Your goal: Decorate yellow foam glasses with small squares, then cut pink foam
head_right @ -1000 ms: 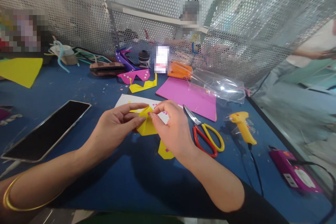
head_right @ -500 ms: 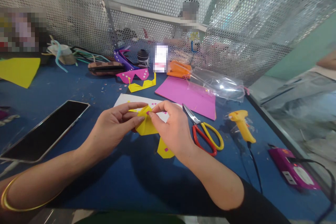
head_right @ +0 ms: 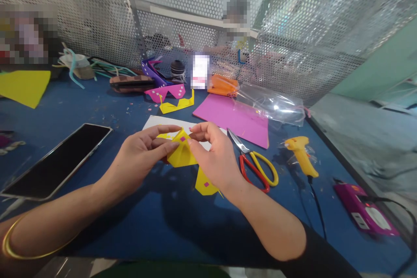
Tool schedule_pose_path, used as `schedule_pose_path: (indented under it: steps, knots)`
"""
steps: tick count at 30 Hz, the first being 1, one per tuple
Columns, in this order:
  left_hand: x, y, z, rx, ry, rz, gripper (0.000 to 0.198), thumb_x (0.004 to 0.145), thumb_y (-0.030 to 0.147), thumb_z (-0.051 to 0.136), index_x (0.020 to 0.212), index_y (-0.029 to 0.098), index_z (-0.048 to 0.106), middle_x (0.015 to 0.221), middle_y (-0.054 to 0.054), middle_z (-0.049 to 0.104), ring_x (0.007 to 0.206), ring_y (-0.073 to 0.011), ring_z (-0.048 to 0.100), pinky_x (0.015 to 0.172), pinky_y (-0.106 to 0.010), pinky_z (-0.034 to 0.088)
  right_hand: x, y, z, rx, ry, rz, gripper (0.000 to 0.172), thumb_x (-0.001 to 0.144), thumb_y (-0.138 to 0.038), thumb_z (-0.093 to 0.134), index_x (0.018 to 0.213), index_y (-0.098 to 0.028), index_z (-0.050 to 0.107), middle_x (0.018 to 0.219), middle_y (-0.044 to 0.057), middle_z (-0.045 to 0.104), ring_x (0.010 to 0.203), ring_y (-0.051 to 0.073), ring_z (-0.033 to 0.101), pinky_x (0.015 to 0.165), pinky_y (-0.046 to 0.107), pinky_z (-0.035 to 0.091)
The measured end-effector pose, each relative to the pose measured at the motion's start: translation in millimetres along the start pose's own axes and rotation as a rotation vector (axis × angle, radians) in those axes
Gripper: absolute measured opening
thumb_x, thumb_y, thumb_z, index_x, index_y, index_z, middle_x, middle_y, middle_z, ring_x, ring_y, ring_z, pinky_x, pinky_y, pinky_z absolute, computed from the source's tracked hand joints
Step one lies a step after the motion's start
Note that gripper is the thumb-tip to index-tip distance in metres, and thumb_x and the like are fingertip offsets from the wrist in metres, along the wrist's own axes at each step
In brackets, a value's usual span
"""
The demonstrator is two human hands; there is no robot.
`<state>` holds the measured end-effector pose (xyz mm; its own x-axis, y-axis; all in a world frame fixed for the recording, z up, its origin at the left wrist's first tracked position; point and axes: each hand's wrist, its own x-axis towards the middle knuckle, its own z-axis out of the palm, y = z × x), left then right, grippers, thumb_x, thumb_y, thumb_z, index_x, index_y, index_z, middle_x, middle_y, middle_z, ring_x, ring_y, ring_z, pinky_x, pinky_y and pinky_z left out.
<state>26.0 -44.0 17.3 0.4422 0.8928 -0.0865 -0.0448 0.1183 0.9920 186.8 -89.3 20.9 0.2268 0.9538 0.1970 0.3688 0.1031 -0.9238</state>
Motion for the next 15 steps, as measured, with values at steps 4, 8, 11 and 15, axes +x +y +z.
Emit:
schedule_pose_path:
  steps: [4,8,11,15]
  knots:
    - [0.3,1.1,1.0,-0.032,0.002,-0.012,0.043,0.075,0.040,0.077,0.109,0.016,0.066,0.069,-0.002,0.072,0.058,-0.0122,0.060,0.053,-0.021,0.045,-0.2,0.4,-0.3,-0.008,-0.019,0.038,0.016,0.082,-0.022,0.062,0.098,-0.020,0.062,0.086,0.002,0.070,0.080,0.017,0.066,0.072,0.033,0.053]
    - [1.1,0.2,1.0,-0.030,0.028,-0.014,0.046,0.071,0.043,0.079,0.105,0.015,0.068,0.065,-0.001,0.069,0.055,-0.0122,0.057,0.051,-0.022,0.043,-2.0,-0.9,0.8,-0.037,-0.017,0.025,0.015,0.081,-0.022,0.063,0.096,-0.020,0.062,0.085,0.001,0.070,0.079,0.016,0.066,0.072,0.032,0.053]
    - [1.7,-1.2,0.8,-0.033,0.034,-0.022,0.045,0.071,0.042,0.080,0.105,0.015,0.067,0.061,0.001,0.067,0.054,-0.0115,0.056,0.051,-0.021,0.043,-2.9,-2.1,1.2,-0.053,-0.015,0.010,0.015,0.081,-0.021,0.062,0.096,-0.020,0.062,0.085,0.001,0.070,0.079,0.015,0.065,0.071,0.030,0.053]
    - [2.0,-1.9,0.7,-0.036,0.032,-0.033,0.045,0.071,0.041,0.080,0.105,0.015,0.066,0.060,0.001,0.066,0.054,-0.0113,0.056,0.052,-0.021,0.043,-3.4,-2.8,1.4,-0.052,-0.013,0.000,0.014,0.081,-0.021,0.063,0.095,-0.020,0.063,0.086,0.001,0.070,0.080,0.015,0.065,0.072,0.029,0.053]
